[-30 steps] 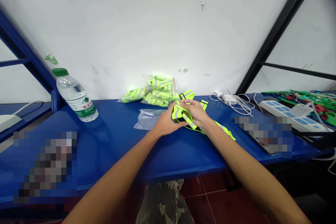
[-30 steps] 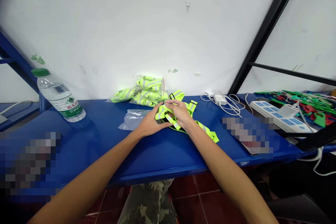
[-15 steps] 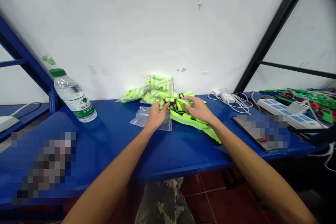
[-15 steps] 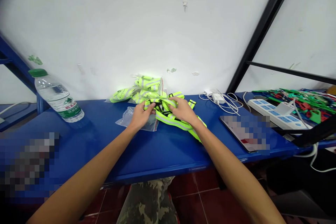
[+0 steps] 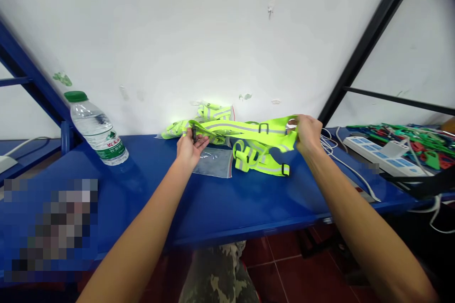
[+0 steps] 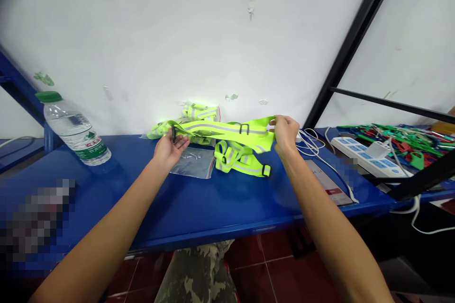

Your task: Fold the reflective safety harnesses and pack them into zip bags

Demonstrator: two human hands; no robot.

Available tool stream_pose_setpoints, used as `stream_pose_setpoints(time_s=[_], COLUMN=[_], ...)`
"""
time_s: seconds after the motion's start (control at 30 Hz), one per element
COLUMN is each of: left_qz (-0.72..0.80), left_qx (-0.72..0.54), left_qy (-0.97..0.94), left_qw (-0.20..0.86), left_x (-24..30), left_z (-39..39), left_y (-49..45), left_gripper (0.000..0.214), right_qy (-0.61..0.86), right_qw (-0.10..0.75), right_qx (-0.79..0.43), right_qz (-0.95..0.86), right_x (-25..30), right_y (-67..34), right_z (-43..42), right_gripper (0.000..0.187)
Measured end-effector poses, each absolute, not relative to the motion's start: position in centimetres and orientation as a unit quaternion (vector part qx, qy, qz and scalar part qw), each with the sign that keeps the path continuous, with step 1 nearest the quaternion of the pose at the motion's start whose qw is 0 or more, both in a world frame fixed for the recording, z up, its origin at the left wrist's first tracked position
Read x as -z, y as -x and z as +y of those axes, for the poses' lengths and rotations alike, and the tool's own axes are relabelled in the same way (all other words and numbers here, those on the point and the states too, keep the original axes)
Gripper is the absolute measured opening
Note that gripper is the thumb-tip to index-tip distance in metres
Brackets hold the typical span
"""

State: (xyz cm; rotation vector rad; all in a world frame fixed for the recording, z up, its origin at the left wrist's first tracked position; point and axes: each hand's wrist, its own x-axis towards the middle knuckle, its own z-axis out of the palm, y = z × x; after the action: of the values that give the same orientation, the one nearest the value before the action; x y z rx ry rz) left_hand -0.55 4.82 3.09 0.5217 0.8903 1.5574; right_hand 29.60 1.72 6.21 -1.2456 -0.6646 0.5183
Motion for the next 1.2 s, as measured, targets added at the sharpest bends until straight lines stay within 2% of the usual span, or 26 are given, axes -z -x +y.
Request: stream_pose_setpoints(time_s=[0.17,0.27,0.37,0.43,0.5,0.53,0.63,0.73,0.8,0.9,1.0,1.13,1.2], left_qz=[0.388,0.385,0.383,0.382,0.379,0.377,0.369,0.36,0.353,0.337,0.341,0.387,0.388], left_qx=[-0.689,-0.703,-0.713,-0.71,-0.701,-0.693,-0.664,-0.65,-0.664,-0.696,-0.731,-0.809,-0.837], left_qy=[-0.165,-0.191,-0.235,-0.257,-0.27,-0.274,-0.286,-0.302,-0.299,-0.274,-0.23,-0.176,-0.175], left_qw=[0.59,0.567,0.538,0.532,0.541,0.549,0.584,0.597,0.588,0.572,0.544,0.407,0.345], left_x=[-3.0,-2.8,-2.8,-2.9,-3.0,-3.1,-3.1,-3.0,-3.1,-3.5,-4.1,-4.8,-4.9], left_z=[5.4,5.4,5.4,5.2,5.0,4.8,4.4,4.3,4.4,4.6,5.0,5.5,5.7], left_y=[1.1,1.0,0.9,0.7,0.4,0.2,-0.3,-0.5,-0.3,0.7,1.8,2.9,3.0], left_gripper=[0.016,0.013,0.036,0.046,0.044,0.039,0.018,0.013,0.012,0.009,0.009,0.026,0.034], right_qy=[0.526,0.53,0.576,0.581,0.541,0.515,0.502,0.524,0.515,0.543,0.602,0.649,0.671], right_qw=[0.759,0.7,0.598,0.517,0.395,0.313,0.127,0.057,0.046,0.043,0.076,0.231,0.325], right_qx=[-0.299,-0.332,-0.258,-0.2,-0.22,-0.252,-0.252,-0.191,-0.163,-0.101,-0.036,0.0,0.02], right_qz=[-0.243,-0.345,-0.494,-0.596,-0.709,-0.757,-0.817,-0.828,-0.841,-0.832,-0.794,-0.725,-0.666], right_x=[-5.7,-4.9,-4.8,-5.3,-6.0,-6.2,-5.7,-3.9,-2.8,-2.0,-2.0,-3.0,-4.1], right_y=[-30.2,-29.7,-29.3,-29.0,-28.3,-27.9,-26.7,-26.2,-26.2,-26.5,-27.5,-30.3,-32.1], right_z=[1.7,1.7,1.0,-0.2,-1.8,-2.6,-4.4,-4.8,-4.5,-4.0,-3.5,-2.4,-1.6], right_gripper=[0.03,0.043,0.05,0.038,0.027,0.028,0.047,0.082,0.082,0.06,0.046,0.013,0.01])
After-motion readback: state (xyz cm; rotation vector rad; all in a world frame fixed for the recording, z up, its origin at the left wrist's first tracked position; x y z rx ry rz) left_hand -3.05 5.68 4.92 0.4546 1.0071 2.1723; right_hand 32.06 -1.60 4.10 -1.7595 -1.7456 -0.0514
